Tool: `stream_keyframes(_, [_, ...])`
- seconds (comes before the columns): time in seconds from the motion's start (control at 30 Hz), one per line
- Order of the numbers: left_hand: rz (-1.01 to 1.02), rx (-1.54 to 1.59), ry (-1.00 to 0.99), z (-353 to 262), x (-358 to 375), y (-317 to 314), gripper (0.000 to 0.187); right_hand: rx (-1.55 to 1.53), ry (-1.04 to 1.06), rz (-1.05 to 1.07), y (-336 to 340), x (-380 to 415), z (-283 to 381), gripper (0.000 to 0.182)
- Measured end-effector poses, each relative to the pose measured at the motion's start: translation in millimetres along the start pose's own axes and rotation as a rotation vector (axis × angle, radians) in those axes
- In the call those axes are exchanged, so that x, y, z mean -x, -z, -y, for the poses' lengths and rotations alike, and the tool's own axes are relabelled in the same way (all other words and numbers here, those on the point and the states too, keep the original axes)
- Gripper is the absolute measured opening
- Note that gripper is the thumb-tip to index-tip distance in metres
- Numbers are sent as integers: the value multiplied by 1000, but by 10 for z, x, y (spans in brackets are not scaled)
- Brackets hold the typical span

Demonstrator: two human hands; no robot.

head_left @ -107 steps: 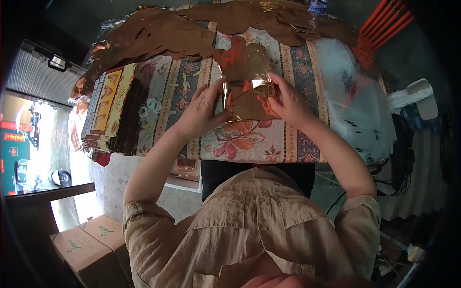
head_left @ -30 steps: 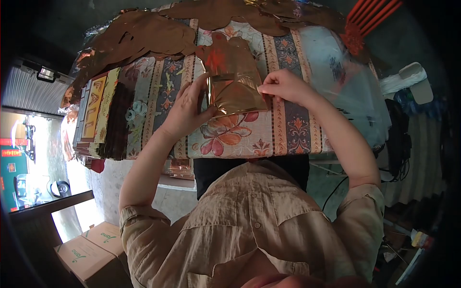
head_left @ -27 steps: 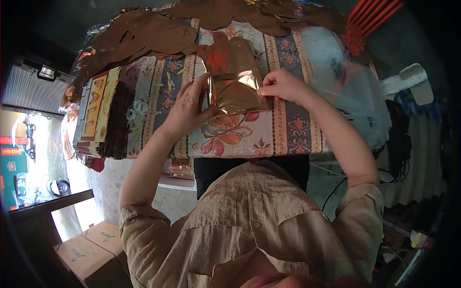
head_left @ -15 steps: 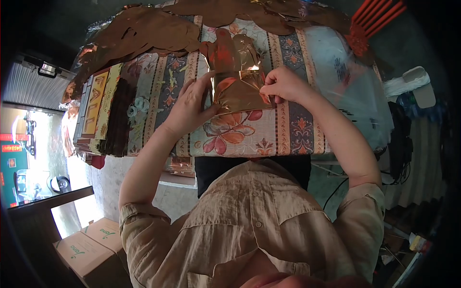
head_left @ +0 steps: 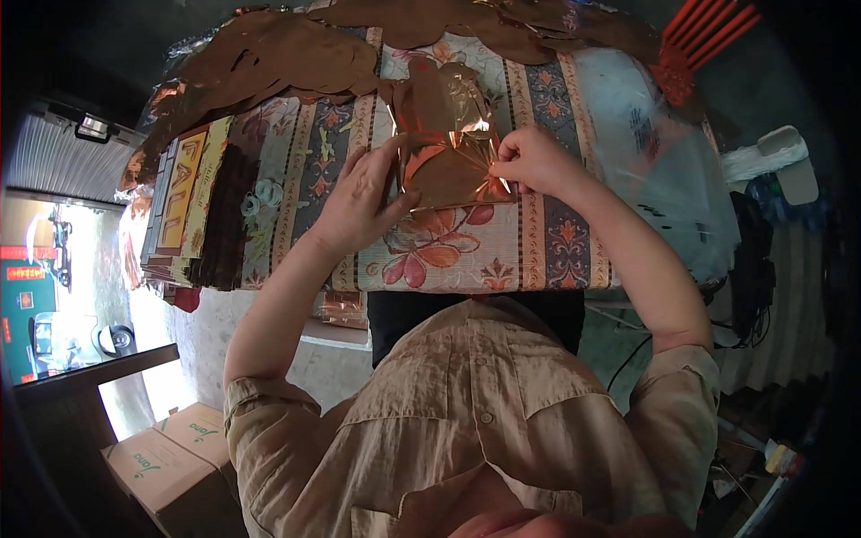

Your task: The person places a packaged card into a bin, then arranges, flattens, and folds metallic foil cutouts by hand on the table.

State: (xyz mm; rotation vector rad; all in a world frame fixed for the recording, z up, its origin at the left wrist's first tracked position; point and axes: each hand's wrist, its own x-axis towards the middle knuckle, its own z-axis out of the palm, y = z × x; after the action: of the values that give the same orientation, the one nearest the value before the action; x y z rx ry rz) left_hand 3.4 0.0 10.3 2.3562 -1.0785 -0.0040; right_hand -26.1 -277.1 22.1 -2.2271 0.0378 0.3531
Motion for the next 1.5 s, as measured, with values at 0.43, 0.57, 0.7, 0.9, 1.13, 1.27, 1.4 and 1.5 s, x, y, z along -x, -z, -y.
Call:
stream_keyframes(0.43, [27,4,12,-23,3,17,76,98,114,-193,-59,156,67,23])
stream_keyframes(0.57, [-12,-29,-30,16,5,-31,77,539,538,-328,-280,332,103,38])
stream_keyframes(0.7, [2,-17,-31,25,19,-35,79,753,730,-38,-429,341,38,68])
stream_keyframes(0.9, [-12,-12,-46,34,16,-45,80,724,691,89,-400,315,-15,78])
stream_keyframes(1.13, [4,71,29,-15,-1,-19,80,777,695,105,-412,304,-20,88])
stream_keyframes(1.27, [-24,374,118,93,-27,-15,81,820,689,107,-425,308,-29,91])
stream_keyframes(1.4, [-5,517,227,75,-143,93,75,848,676,128,-412,310,-2,91])
stream_keyframes(1.5, [-54,328,218,68,-255,77,66,840,678,135,-414,302,7,92])
